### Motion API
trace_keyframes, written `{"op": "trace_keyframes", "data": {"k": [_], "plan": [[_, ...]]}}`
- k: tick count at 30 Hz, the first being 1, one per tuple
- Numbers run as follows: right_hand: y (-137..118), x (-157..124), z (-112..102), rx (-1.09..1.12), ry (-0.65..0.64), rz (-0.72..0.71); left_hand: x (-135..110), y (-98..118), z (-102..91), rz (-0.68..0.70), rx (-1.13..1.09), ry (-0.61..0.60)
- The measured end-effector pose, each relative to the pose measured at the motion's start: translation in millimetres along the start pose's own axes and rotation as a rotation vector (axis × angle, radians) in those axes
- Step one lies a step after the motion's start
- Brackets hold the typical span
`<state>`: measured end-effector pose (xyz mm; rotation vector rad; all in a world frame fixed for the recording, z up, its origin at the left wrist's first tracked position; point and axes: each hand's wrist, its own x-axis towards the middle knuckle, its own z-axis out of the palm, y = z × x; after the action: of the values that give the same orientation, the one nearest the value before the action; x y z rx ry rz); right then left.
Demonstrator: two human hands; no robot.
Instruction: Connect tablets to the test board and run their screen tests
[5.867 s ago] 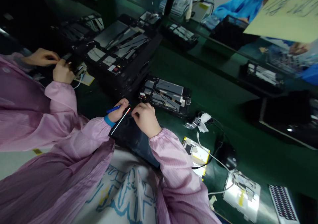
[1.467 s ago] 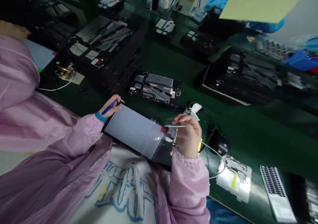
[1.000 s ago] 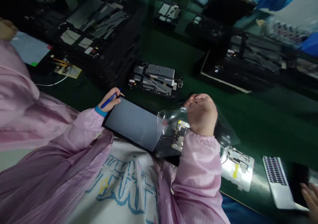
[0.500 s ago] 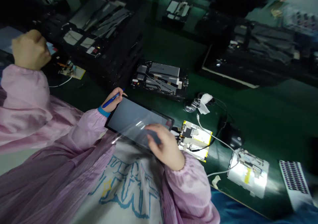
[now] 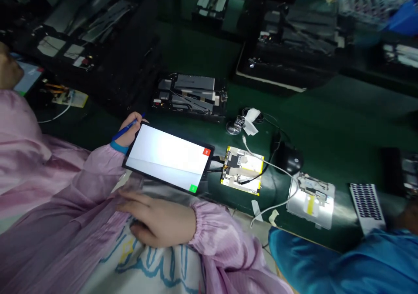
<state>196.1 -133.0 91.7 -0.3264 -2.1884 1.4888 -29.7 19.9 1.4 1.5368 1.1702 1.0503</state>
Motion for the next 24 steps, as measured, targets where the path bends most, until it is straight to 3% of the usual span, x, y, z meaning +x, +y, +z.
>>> {"op": "trace_keyframes", "data": {"k": [5,8,11,13,16,18,21,24], "plan": [[-8.6,-1.8,-2.0,-0.044,0.032,0.004,-0.4,-0.8,1.3,-0.024,-0.080,-0.008],[-9.1,-6.0,-6.9,-0.086,0.189,-0.062,-0.8,-0.6,2.5,-0.035,-0.114,-0.011],[-2.3,-13.6,-20.3,-0.135,0.490,-0.108,-1.1,-0.4,3.2,-0.034,-0.115,-0.012],[7.2,-20.0,-37.4,-0.076,0.772,-0.036,-1.1,-0.2,3.5,-0.034,-0.088,-0.005],[25.5,-30.1,-73.9,0.253,1.210,0.047,-1.4,0.7,4.1,-0.040,-0.055,0.011],[36.9,-36.3,-98.5,0.488,1.377,0.040,-2.0,1.6,4.5,-0.045,-0.062,0.007],[49.1,-41.8,-119.2,0.665,1.484,0.041,-3.3,3.2,4.8,-0.050,-0.072,-0.005],[57.4,-37.5,-109.2,0.621,1.426,0.082,-4.4,4.5,4.5,-0.044,-0.058,-0.010]]}}
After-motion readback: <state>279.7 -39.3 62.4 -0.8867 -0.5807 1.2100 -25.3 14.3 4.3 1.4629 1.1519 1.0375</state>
